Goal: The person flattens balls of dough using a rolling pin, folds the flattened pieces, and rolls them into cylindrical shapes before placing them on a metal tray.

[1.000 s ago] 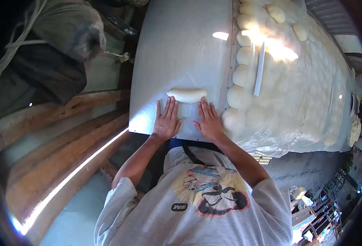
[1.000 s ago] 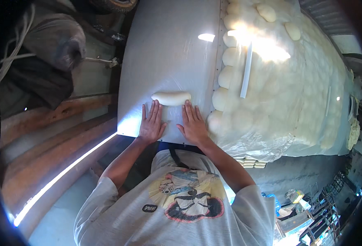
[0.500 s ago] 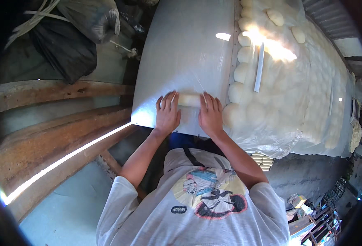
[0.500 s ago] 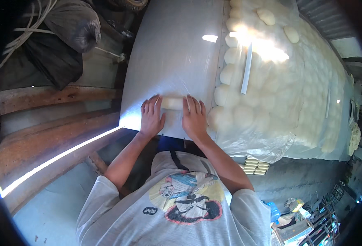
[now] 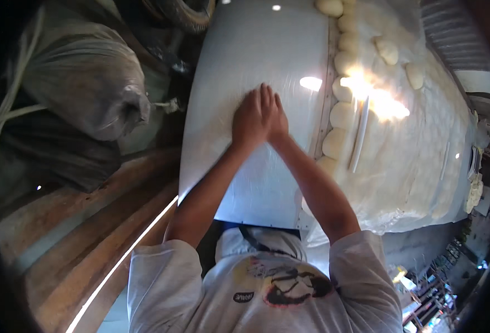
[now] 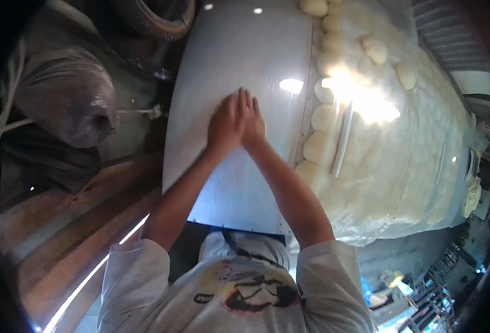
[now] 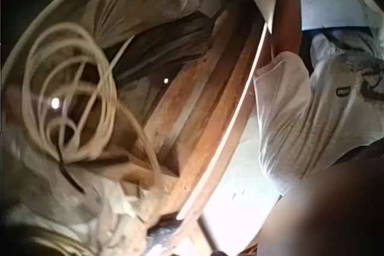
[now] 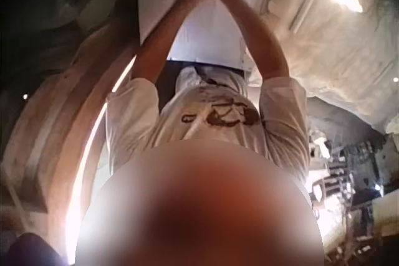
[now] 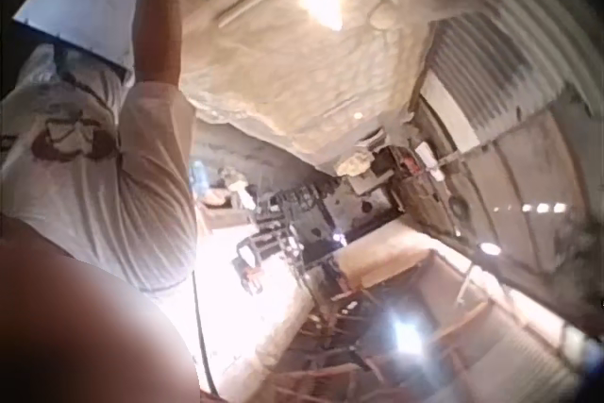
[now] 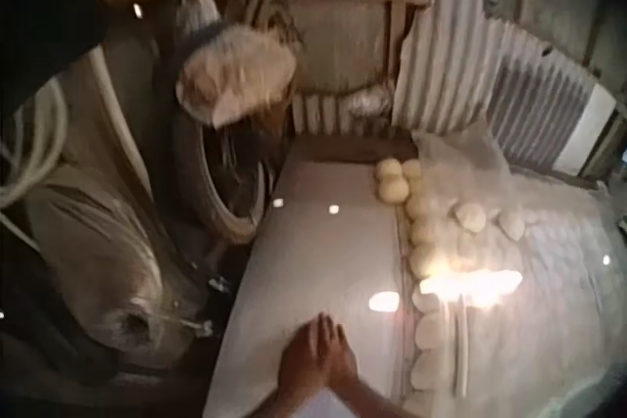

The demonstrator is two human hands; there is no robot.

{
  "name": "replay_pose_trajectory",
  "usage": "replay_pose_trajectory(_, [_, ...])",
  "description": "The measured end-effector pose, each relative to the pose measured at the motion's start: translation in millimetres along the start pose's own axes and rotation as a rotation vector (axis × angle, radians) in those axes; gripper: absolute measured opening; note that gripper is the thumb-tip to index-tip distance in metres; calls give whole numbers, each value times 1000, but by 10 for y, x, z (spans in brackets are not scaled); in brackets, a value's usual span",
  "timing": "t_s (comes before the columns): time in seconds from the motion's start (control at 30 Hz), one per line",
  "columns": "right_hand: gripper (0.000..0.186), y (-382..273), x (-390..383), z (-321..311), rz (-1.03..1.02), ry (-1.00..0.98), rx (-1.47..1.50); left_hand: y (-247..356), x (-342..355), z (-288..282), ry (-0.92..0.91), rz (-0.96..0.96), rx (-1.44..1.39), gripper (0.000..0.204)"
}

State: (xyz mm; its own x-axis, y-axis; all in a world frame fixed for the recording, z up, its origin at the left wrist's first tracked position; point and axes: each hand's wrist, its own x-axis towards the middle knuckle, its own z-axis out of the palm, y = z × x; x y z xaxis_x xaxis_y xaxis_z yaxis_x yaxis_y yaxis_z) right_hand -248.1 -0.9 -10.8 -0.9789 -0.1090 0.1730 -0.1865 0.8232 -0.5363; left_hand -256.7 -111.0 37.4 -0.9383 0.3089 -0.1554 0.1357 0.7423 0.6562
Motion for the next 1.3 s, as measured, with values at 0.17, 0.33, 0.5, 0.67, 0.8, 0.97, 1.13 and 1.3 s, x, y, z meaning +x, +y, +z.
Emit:
replay_pose_trajectory(0.17, [73,-499,-2227,59,-94,-316,-547,-202,-1956,668,-317,186,405,89])
replay_pose_trajectory(0.33, [75,57,44,-159,48,-295,-526,-128,129,96,32,229,525,93])
replay_pose_trajectory(0.5, [74,166,152,-97,137,-144,-346,-278,328,38,-43,232,542,84])
replay_pose_trajectory(0.67, [75,-457,-1516,-157,173,-366,-164,-430,-1444,114,-553,110,428,94])
replay_pose_trajectory(0.8, [79,362,-96,-214,335,-6,-338,-439,60,-85,67,147,562,89])
replay_pose_trajectory(0.97, [81,433,-288,-222,310,-15,-381,-759,18,-107,78,234,324,78])
replay_pose_trajectory(1.13, [78,-139,-1646,-97,312,-116,-129,-960,-1173,180,72,190,159,84])
replay_pose_trajectory(1.3, [73,727,61,-291,419,117,-286,-775,554,0,346,204,115,80])
